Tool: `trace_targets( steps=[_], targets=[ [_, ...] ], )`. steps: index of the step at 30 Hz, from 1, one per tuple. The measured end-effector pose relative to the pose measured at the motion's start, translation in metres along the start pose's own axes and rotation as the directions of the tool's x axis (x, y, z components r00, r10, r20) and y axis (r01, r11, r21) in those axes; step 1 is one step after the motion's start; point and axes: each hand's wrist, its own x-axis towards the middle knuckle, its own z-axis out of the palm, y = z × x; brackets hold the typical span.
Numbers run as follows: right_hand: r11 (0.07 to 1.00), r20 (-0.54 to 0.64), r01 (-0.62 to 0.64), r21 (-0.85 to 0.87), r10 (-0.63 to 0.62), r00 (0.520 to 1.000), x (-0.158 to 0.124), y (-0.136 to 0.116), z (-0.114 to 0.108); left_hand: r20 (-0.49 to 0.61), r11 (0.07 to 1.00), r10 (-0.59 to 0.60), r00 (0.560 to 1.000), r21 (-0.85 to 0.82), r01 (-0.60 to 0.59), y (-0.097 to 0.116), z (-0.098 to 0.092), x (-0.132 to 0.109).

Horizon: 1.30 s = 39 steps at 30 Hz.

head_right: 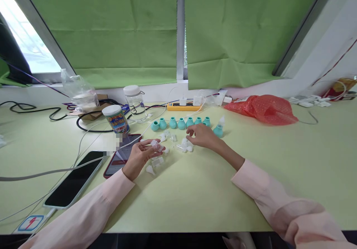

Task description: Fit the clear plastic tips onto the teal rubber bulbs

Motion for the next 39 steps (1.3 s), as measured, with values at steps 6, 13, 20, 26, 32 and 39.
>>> trace_targets(
  steps=[6, 13, 20, 26, 32, 39],
  targets=[
    [0.988, 0.211, 0.138, -0.068, -0.121, 0.970, -0.004, -0.002, -0.009, 0.019, 1.000, -0.010, 1.000, -0.007, 0.010, 0.004, 0.003, -0.002],
    [0.988, 0.128, 0.130, -0.083, -0.119, 0.985, -0.003, -0.001, 0.000, 0.057, 0.997, -0.079, 0.995, 0.001, 0.079, 0.003, 0.003, -0.001],
    [0.977, -0.091, 0.100, -0.189, -0.119, 0.989, 0.004, 0.013, 0.012, 0.058, 0.997, -0.079, 0.995, -0.010, 0.079, 0.005, 0.004, -0.001],
    [0.892, -0.275, -0.131, -0.432, 0.008, 0.961, 0.014, 0.033, 0.030, 0.029, 0.999, -0.048, 0.998, -0.007, 0.048, 0.002, 0.003, 0.000],
    [0.909, -0.273, -0.063, -0.411, -0.057, 0.960, 0.016, 0.050, 0.036, 0.067, 0.998, -0.064, 0.996, 0.013, 0.063, -0.001, 0.002, 0.000],
    [0.947, -0.367, -0.099, -0.306, -0.021, 0.930, 0.022, 0.058, 0.040, 0.141, 0.996, -0.085, 0.986, 0.001, 0.086, -0.003, 0.002, -0.001]
  ],
)
